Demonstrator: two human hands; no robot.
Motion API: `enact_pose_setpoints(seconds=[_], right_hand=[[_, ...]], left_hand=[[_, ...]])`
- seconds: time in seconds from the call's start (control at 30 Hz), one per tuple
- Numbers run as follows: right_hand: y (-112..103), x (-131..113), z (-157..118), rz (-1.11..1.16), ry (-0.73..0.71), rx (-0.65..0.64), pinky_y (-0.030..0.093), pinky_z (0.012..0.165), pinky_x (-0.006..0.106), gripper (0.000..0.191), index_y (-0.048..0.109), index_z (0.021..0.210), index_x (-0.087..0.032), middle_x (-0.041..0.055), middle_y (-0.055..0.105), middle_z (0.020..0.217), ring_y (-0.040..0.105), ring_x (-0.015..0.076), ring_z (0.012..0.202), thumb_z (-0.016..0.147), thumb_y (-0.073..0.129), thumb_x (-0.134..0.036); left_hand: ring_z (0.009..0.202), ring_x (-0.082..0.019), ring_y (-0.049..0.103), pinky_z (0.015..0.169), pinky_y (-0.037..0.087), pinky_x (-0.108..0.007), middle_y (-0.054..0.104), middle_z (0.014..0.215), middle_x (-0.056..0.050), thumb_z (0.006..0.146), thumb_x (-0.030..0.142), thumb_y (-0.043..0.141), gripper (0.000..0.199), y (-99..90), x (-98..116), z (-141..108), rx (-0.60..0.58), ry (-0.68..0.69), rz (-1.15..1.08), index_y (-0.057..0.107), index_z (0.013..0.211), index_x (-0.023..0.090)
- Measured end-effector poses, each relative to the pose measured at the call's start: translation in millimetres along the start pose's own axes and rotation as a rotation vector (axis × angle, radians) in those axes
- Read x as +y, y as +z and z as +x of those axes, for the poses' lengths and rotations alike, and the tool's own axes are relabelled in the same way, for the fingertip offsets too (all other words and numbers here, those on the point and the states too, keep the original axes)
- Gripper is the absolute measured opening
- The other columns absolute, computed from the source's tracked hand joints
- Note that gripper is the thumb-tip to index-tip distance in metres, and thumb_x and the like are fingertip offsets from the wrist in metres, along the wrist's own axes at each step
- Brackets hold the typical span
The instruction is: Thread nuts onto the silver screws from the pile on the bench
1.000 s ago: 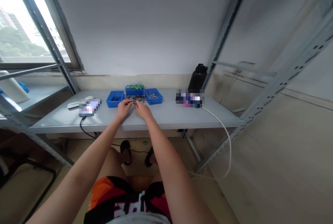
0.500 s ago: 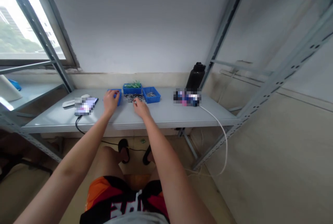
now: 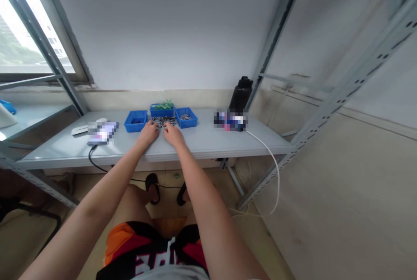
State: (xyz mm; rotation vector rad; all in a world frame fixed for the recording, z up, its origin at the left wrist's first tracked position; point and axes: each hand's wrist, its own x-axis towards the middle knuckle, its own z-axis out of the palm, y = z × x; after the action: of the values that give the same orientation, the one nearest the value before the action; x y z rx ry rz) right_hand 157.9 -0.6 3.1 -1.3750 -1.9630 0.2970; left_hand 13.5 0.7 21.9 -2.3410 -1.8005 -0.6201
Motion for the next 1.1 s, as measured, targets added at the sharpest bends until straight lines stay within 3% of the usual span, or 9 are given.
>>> enact_pose_setpoints(seconds=[0.2,0.43,0.7,0.9,1.1], right_hand=[[0,0,0,-0.005,-0.003,0.001,0.045,0.078,0.029,0.027,0.059,0.113,-0.022,0.0054,0.071,0.089,0.064,0.0218,0.087,0.09,0.045,-0.02],[0,1,1,-0.021,0.0,-0.001,0.046,0.078,0.03,0.028,0.06,0.113,-0.023,0.0058,0.071,0.093,0.064,0.0225,0.089,0.09,0.044,-0.02],[2,3,2,-0.003,-0.009,0.001,0.046,0.079,0.029,0.026,0.062,0.112,-0.023,0.0058,0.072,0.096,0.064,0.0218,0.091,0.09,0.047,-0.022],[2,2,-1,-0.028,-0.011,-0.029,0.045,0.076,0.029,0.027,0.065,0.112,-0.024,0.0062,0.072,0.095,0.065,0.0215,0.087,0.091,0.049,-0.025],[3,1,-1,-0.044,-0.014,-0.038,0.045,0.074,0.029,0.026,0.066,0.11,-0.024,0.0076,0.072,0.096,0.065,0.0227,0.088,0.092,0.048,-0.027]], left_hand=[[0.114,-0.032,0.055,0.093,0.047,-0.041,0.062,0.112,-0.022,0.089,0.01,0.041,0.03,4.1,3,13,-0.076,-0.073,-0.016,0.068,0.103,0.01],[0.11,-0.028,0.057,0.091,0.047,-0.037,0.065,0.109,-0.019,0.093,0.015,0.04,0.029,4.6,7,7,-0.031,-0.025,0.011,0.066,0.105,0.013],[0.098,-0.026,0.062,0.088,0.047,-0.035,0.07,0.101,-0.015,0.093,0.018,0.042,0.027,4.3,5,-15,0.072,0.023,-0.173,0.068,0.1,0.017],[0.097,-0.024,0.063,0.091,0.047,-0.033,0.071,0.1,-0.012,0.09,0.017,0.046,0.025,9.6,-1,-13,0.071,0.069,-0.338,0.07,0.098,0.016],[0.094,-0.023,0.065,0.088,0.048,-0.031,0.073,0.099,-0.011,0.089,0.018,0.05,0.023,12.6,-5,-11,0.105,0.025,-0.468,0.072,0.096,0.015]])
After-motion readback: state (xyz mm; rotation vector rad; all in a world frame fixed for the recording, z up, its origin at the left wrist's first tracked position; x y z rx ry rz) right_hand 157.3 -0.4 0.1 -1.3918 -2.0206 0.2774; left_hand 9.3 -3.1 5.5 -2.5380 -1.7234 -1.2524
